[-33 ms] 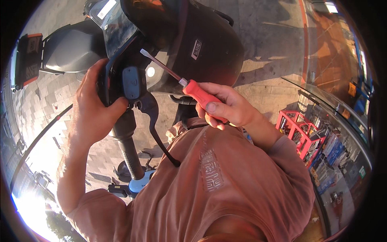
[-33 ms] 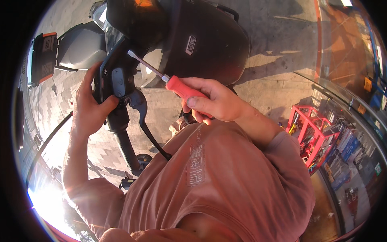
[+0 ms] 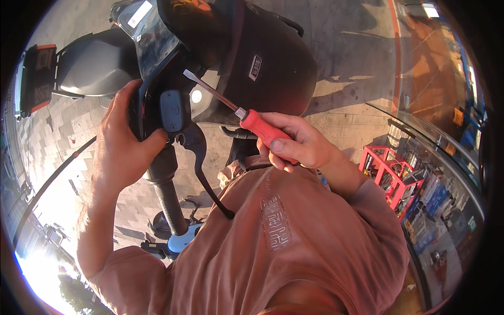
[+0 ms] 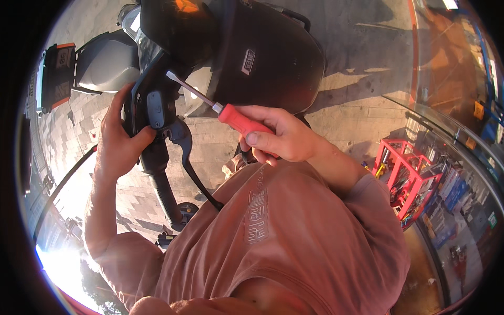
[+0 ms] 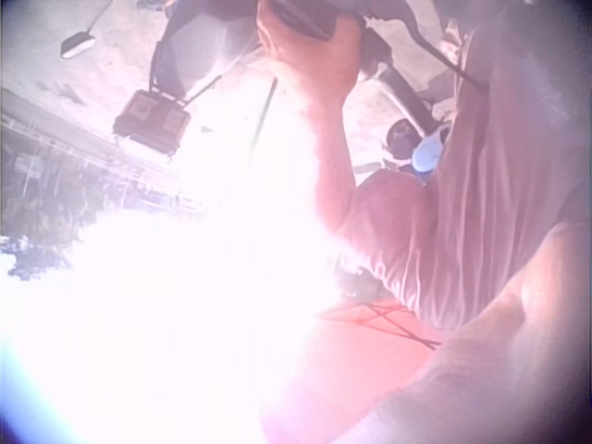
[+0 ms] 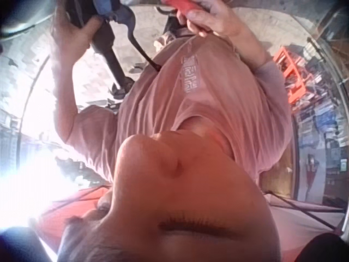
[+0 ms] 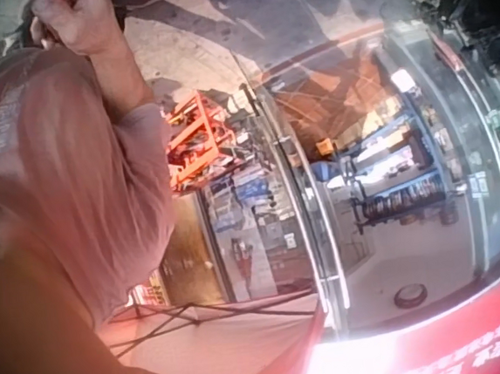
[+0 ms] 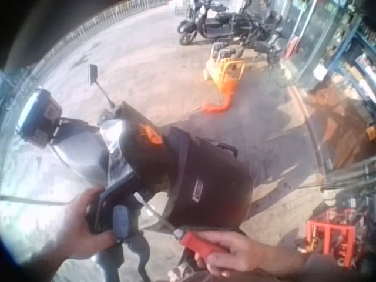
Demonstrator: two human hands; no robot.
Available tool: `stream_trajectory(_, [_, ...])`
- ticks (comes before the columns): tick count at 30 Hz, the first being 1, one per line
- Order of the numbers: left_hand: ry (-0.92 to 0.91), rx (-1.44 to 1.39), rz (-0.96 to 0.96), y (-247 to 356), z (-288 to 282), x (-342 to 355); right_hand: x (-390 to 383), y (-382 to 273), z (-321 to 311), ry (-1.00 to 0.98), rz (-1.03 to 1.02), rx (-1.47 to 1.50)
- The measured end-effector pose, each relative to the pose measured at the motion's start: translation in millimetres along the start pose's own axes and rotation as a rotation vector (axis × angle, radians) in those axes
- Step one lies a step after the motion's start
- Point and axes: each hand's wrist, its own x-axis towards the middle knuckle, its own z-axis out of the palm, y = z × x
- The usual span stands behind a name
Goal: The person uses a red-handled screwdriver to loosen and remove screws from the scooter's front fairing and handlebar area. They detach the front panel, set it aside, and continue unscrewing components around the handlebars and instrument cluster. The person then retrieves a blue-handled screwdriver from a red tool cart and uses it to adjust additional screws on the handlebar assembly.
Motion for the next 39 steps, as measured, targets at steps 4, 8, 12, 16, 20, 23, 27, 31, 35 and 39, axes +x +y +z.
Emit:
stream_trajectory(4, [0.076,0.079,-0.054,-1,6,-5,-21,-12,-12,-0.017,-0.009,-0.053])
stream_trajectory(8, [0.053,0.086,-0.096,-1,7,-10,-39,-32,-44,0.024,-0.022,-0.055])
stream_trajectory(12, [0.062,-0.011,-0.299,4,5,-13,-63,-57,-116,-0.022,-0.176,-0.112])
stream_trajectory(16, [0.093,-0.159,-0.563,10,2,-12,-108,-90,-229,0.088,-0.152,-0.162])
stream_trajectory(20, [0.098,-0.22,-0.725,6,-1,-14,-185,-127,-333,0.475,-0.156,-0.185])
stream_trajectory(23, [0.124,-0.308,-0.784,-9,-4,-23,-238,-156,-384,0.736,-0.159,-0.213])
stream_trajectory(27, [0.275,-0.208,-0.921,-33,-4,-48,-242,-204,-428,0.646,-0.231,-0.305])
stream_trajectory(31, [0.499,-0.196,-0.915,-51,9,-73,-194,-250,-436,0.467,-0.24,-0.393])
stream_trajectory(35, [0.669,-0.269,-0.91,-70,21,-90,-161,-285,-438,0.396,-0.154,-0.499])
stream_trajectory(39, [0.657,-0.324,-1.0,-87,26,-112,-140,-315,-477,0.385,-0.034,-0.576])
